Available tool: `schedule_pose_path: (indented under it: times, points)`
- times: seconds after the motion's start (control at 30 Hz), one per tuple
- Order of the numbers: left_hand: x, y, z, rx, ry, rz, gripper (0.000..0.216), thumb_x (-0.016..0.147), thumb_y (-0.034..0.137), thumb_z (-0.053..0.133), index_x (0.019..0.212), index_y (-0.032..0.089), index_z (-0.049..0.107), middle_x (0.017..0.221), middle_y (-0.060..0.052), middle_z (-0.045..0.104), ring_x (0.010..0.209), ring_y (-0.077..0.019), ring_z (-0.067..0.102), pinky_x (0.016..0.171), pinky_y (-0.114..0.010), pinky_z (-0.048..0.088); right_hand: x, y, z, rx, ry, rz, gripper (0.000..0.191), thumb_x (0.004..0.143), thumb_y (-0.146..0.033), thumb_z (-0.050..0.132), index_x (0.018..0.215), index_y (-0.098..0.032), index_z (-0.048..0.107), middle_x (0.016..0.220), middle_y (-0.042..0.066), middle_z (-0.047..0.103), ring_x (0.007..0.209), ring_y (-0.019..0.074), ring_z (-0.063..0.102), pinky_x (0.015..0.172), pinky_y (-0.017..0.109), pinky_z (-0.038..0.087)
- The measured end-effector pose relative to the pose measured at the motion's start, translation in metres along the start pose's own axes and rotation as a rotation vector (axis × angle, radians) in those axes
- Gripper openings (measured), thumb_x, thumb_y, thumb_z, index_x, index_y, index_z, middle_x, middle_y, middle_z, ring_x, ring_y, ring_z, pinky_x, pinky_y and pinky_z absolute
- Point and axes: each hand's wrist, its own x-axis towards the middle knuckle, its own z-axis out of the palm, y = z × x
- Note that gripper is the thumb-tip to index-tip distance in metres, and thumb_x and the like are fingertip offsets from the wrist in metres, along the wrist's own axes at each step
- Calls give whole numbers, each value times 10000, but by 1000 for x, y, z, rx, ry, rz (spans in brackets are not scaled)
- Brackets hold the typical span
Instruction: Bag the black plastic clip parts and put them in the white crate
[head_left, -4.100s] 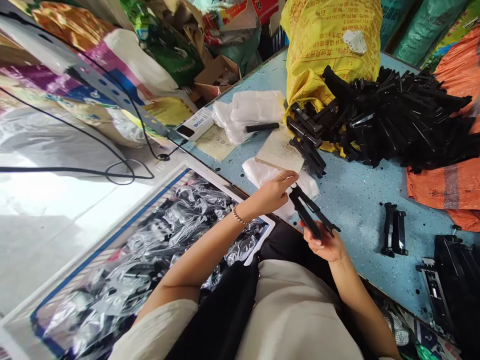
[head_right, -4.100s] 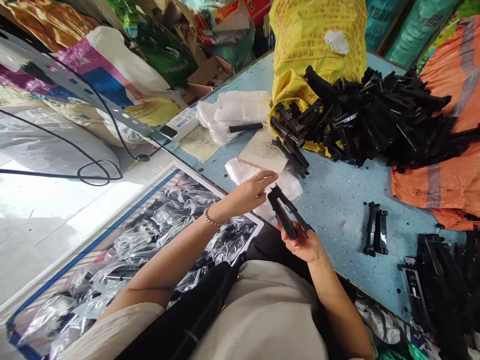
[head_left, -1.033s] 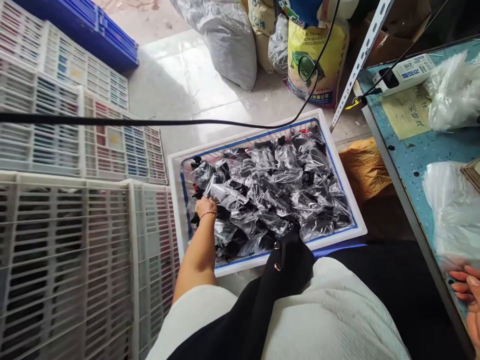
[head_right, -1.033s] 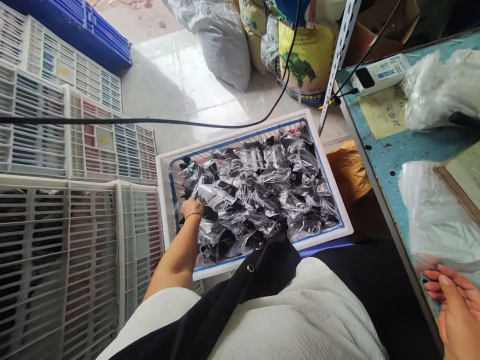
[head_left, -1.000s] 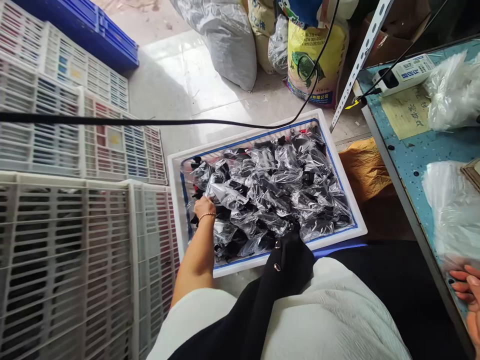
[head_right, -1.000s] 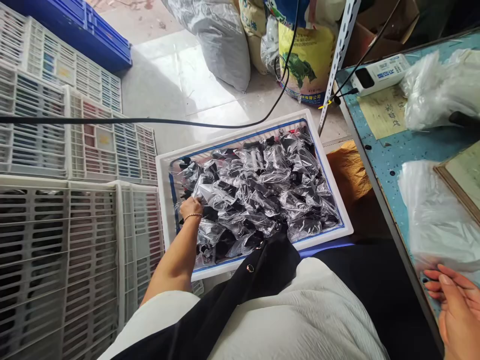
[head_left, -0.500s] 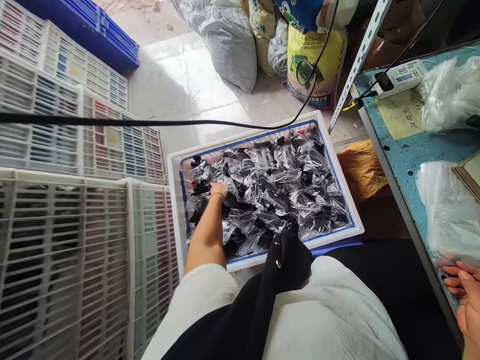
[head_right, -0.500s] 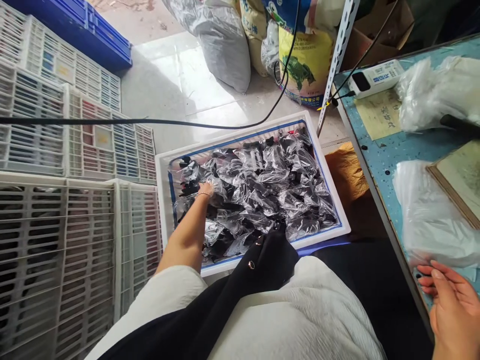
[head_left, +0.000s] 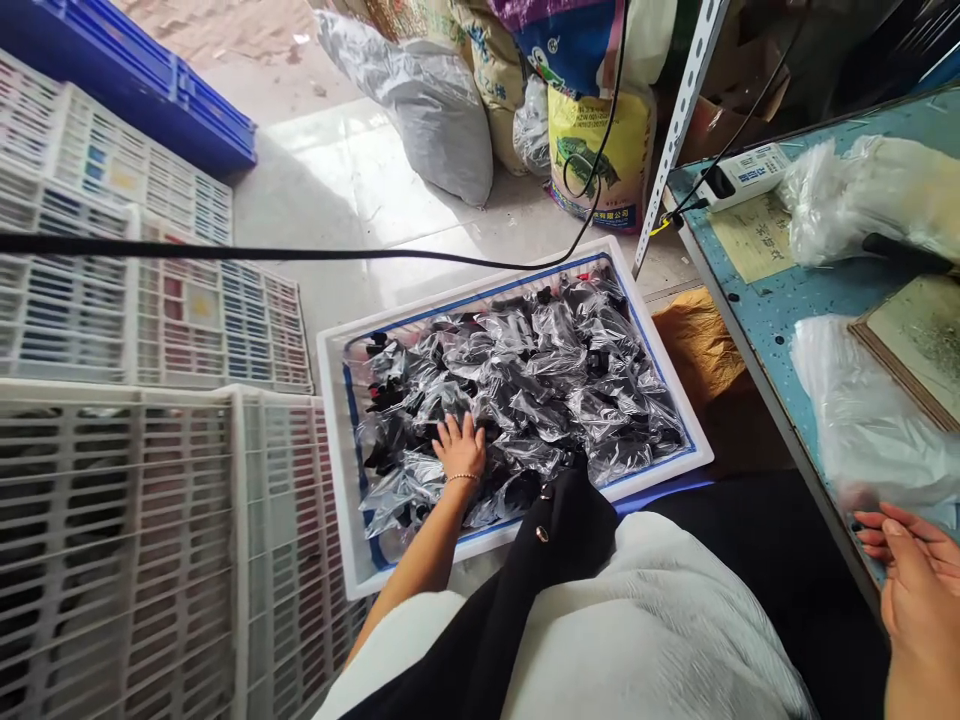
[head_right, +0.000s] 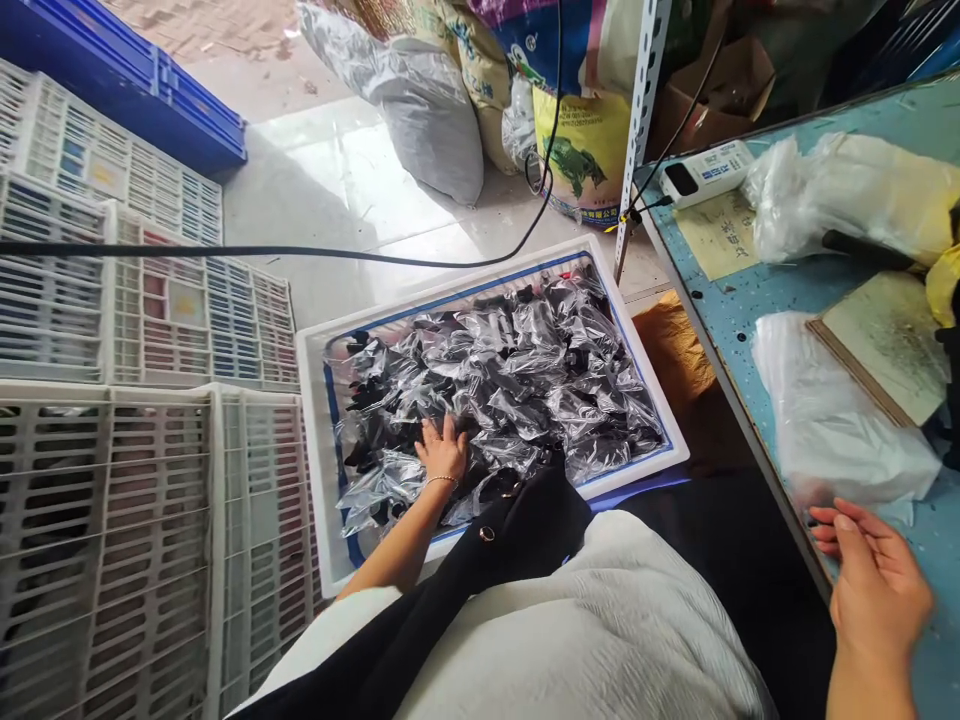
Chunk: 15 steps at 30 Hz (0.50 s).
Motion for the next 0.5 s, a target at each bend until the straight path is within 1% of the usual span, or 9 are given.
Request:
schedule_pose_path:
  times: [0.1, 0.17, 0.23, 0.27, 0.33, 0.4, 0.43, 0.5]
  points:
    - [-3, 3, 18, -7, -20, -25, 619, 1020, 384, 300, 1571, 103, 330, 1683, -225, 46, 1572, -331, 60, 1244, -557, 74, 1, 2, 2, -27, 4, -48, 387, 613, -284, 735, 946, -99, 667, 785, 33, 684, 557, 28, 582, 590, 171, 419]
    - [7, 10, 27, -17, -25, -44, 617, 1024, 361, 278, 1582, 98, 300, 1693, -193, -22, 1577, -307, 14, 1250, -539, 46, 2, 3, 1, -33, -24, -71, 378, 631, -279, 725, 956, -93, 668, 782, 33, 688, 554, 29, 587, 583, 163, 433]
    - [18, 13, 29, -41, -59, -56, 619, 1012, 376, 330, 1575, 117, 319, 1698, -170, -23, 1574, -301, 57, 1246, -534, 102, 3, 3, -1, -21, -50, -91, 372, 628, -276, 724, 947, -92, 669, 766, 26, 687, 550, 33, 594, 569, 152, 446]
    - [22, 11, 27, -57, -79, -60, 619, 999, 396, 375, 1561, 137, 353, 1700, -161, 8, 1566, -302, 104, 1240, -530, 142, 4, 3, -2, -15, -65, -92, 375, 619, -279, 726, 941, -94, 670, 757, 21, 686, 547, 35, 596, 560, 145, 451]
    - [23, -1, 18, -88, -91, -76, 598, 973, 421, 440, 1529, 202, 415, 1702, -118, 100, 1544, -291, 184, 1236, -505, 186, 5, 3, -5, 2, -94, -79, 390, 597, -288, 733, 933, -100, 673, 749, 13, 687, 551, 38, 604, 545, 131, 459]
    - [16, -22, 5, -107, -52, -135, 575, 971, 380, 429, 1531, 251, 401, 1695, -72, 162, 1534, -269, 201, 1244, -471, 183, 4, 1, -5, 22, -118, -61, 404, 577, -292, 744, 928, -105, 675, 745, 8, 691, 557, 39, 611, 536, 120, 466]
    - [13, -35, -2, -113, -27, -189, 581, 973, 334, 401, 1545, 242, 369, 1688, -79, 182, 1531, -268, 204, 1244, -464, 187, 3, 1, -5, 37, -122, -64, 403, 573, -289, 747, 925, -107, 676, 744, 7, 693, 556, 39, 613, 532, 117, 470]
    - [11, -61, -11, -126, -17, -326, 599, 961, 275, 368, 1549, 163, 344, 1641, -168, 263, 1497, -307, 278, 1210, -486, 258, 1, 0, -2, 62, -108, -87, 386, 567, -274, 742, 911, -109, 680, 734, 5, 693, 549, 42, 616, 520, 113, 473]
